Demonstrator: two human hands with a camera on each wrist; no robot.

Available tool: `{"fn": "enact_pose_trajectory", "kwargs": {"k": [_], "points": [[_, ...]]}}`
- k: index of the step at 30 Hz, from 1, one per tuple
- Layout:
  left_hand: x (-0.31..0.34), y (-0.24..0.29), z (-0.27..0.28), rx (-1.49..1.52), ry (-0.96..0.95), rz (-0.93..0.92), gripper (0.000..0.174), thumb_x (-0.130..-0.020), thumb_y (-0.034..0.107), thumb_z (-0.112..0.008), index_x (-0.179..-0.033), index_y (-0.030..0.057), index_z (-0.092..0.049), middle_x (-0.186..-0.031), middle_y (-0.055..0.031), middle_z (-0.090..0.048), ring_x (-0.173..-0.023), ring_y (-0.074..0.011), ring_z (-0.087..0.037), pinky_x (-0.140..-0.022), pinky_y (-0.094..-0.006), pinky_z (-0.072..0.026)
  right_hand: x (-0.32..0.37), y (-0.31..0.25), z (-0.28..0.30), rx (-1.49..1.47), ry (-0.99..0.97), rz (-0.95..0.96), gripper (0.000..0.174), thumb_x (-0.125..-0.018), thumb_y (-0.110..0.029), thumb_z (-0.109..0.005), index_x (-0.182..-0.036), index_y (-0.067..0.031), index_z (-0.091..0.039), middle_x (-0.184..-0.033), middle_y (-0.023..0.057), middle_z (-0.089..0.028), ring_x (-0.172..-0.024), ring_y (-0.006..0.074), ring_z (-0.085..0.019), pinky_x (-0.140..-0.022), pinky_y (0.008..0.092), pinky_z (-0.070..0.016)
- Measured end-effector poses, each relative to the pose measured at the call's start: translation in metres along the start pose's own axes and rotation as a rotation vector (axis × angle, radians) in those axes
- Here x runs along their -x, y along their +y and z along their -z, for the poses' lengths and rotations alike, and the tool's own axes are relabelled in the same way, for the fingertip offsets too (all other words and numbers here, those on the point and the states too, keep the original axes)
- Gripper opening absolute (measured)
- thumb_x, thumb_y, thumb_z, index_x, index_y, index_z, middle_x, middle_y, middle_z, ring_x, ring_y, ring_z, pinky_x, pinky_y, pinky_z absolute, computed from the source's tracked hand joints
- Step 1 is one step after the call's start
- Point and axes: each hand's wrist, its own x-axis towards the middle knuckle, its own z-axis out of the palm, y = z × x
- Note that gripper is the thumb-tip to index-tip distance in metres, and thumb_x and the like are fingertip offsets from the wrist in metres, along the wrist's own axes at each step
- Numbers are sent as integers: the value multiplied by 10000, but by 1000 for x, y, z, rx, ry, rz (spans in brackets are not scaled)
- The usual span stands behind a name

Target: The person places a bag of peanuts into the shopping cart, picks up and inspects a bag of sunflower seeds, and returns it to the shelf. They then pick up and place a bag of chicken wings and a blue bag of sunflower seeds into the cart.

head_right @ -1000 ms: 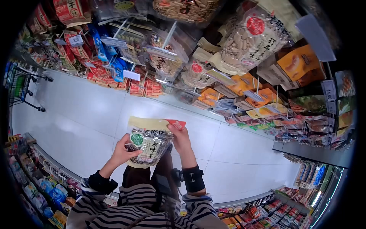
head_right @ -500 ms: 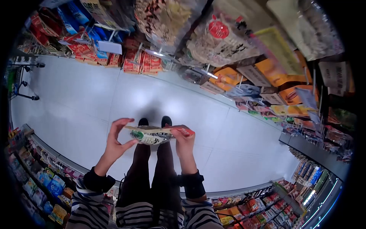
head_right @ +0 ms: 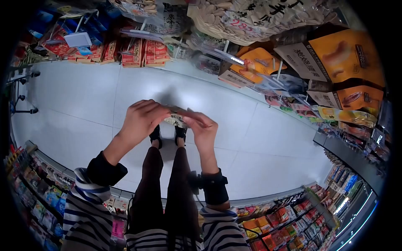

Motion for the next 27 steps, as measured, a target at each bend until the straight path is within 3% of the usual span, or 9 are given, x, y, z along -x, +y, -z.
{"fn": "enact_pose_trajectory", "kwargs": {"k": [3,10,13,17,21,25,27], "points": [[-18,-12,-2,23,15,-29,111,-699,161,-599,-718,54,-579,-659,-48,-560,-605,-206,-527,-577,-302,-416,-20,-5,12,46,27,43,173,-726,-8,-594,-889,50,-589,-774,68,-611,-703,85,-535,-659,198,-431],[-74,-39,-33,162,30,50,133,-707,143,-608,-823,79,-619,-696,-60,-587,-632,-192,-545,-599,-280,-430,-77,-21,36,135,27,134,160,-730,-56,-614,-861,35,-597,-772,53,-599,-691,81,-528,-654,185,-420],[-99,-49,-40,231,-45,239,130,-718,141,-612,-830,75,-609,-729,-53,-602,-669,-140,-564,-617,-249,-437,-106,-16,41,135,89,176,197,-720,-101,-637,-866,28,-603,-764,47,-594,-687,82,-516,-667,190,-407],[-116,-75,-47,500,95,339,155,-727,162,-631,-844,71,-585,-761,0,-602,-679,-73,-536,-621,-213,-424,-127,-18,40,4,140,322,220,-711,-123,-652,-872,19,-604,-778,40,-583,-709,81,-497,-677,188,-383],[-117,-84,-41,636,77,357,165,-738,157,-628,-870,75,-575,-774,16,-585,-721,-42,-509,-637,-194,-405,-147,-22,54,72,157,442,170,-734,-44,-604,-890,2,-556,-838,43,-566,-785,110,-516,-733,222,-392],[-120,-80,-38,696,165,317,186,-737,153,-629,-888,62,-571,-783,8,-586,-733,-45,-510,-652,-185,-398,-149,-29,57,54,153,495,153,-725,30,-555,-870,-13,-536,-817,46,-558,-736,116,-522,-703,227,-403],[-121,-79,-38,719,218,289,197,-738,154,-627,-898,54,-568,-786,3,-587,-739,-49,-513,-661,-188,-401,-149,-30,52,-75,169,435,149,-726,23,-549,-872,-7,-532,-821,51,-556,-739,114,-518,-698,223,-398]]}}
